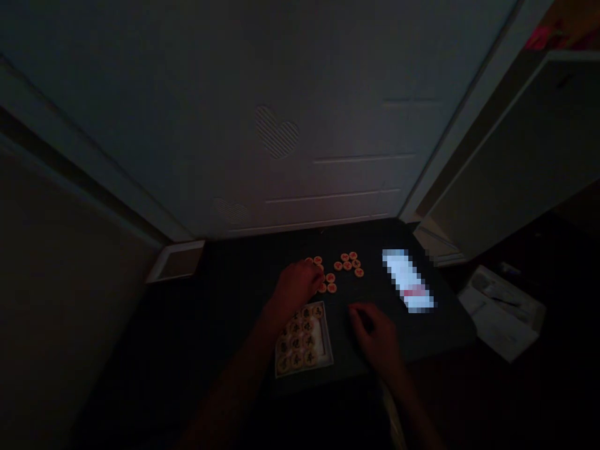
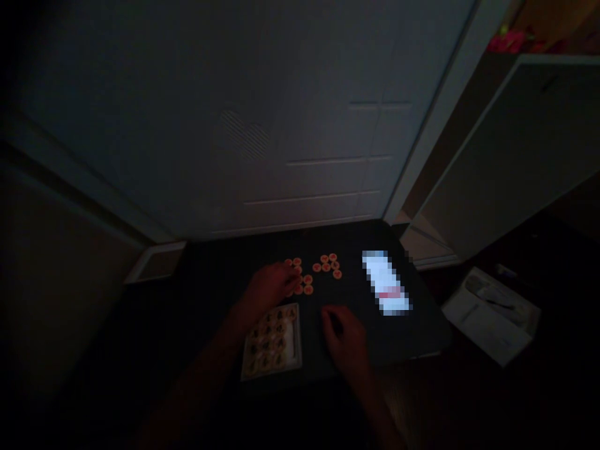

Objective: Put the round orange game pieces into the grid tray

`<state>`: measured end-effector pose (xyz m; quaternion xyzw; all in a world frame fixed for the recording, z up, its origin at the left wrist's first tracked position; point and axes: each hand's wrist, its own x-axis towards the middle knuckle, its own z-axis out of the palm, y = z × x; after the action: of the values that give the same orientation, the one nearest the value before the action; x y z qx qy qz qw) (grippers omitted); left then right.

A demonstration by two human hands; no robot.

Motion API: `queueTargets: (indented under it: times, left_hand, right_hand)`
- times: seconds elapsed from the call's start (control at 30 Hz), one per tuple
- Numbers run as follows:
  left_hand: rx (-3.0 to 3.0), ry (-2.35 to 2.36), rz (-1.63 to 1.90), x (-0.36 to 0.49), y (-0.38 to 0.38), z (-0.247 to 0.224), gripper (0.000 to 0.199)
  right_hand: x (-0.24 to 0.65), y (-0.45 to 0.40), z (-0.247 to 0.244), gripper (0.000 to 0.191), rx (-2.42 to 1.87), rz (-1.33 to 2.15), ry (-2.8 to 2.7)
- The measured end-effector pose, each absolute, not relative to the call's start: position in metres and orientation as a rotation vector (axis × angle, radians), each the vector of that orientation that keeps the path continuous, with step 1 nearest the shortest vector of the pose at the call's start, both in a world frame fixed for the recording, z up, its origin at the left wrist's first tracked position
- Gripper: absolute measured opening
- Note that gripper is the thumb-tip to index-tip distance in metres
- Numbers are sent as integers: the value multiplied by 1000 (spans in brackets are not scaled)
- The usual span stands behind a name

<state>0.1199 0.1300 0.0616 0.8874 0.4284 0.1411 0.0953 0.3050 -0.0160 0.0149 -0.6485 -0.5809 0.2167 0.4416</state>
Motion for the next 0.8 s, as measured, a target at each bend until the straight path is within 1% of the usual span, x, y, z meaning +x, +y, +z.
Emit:
queueTargets:
  times: [0.37, 0.8]
  left_hand:
    - [2584, 1304, 375, 117, 128, 58, 16]
    - [2568, 1430, 236, 127, 128, 67, 16]
  right_hand:
    - [305, -17, 13, 24, -1610, 536, -1461]
    - [306, -16, 9, 19, -1586, 541, -1447]
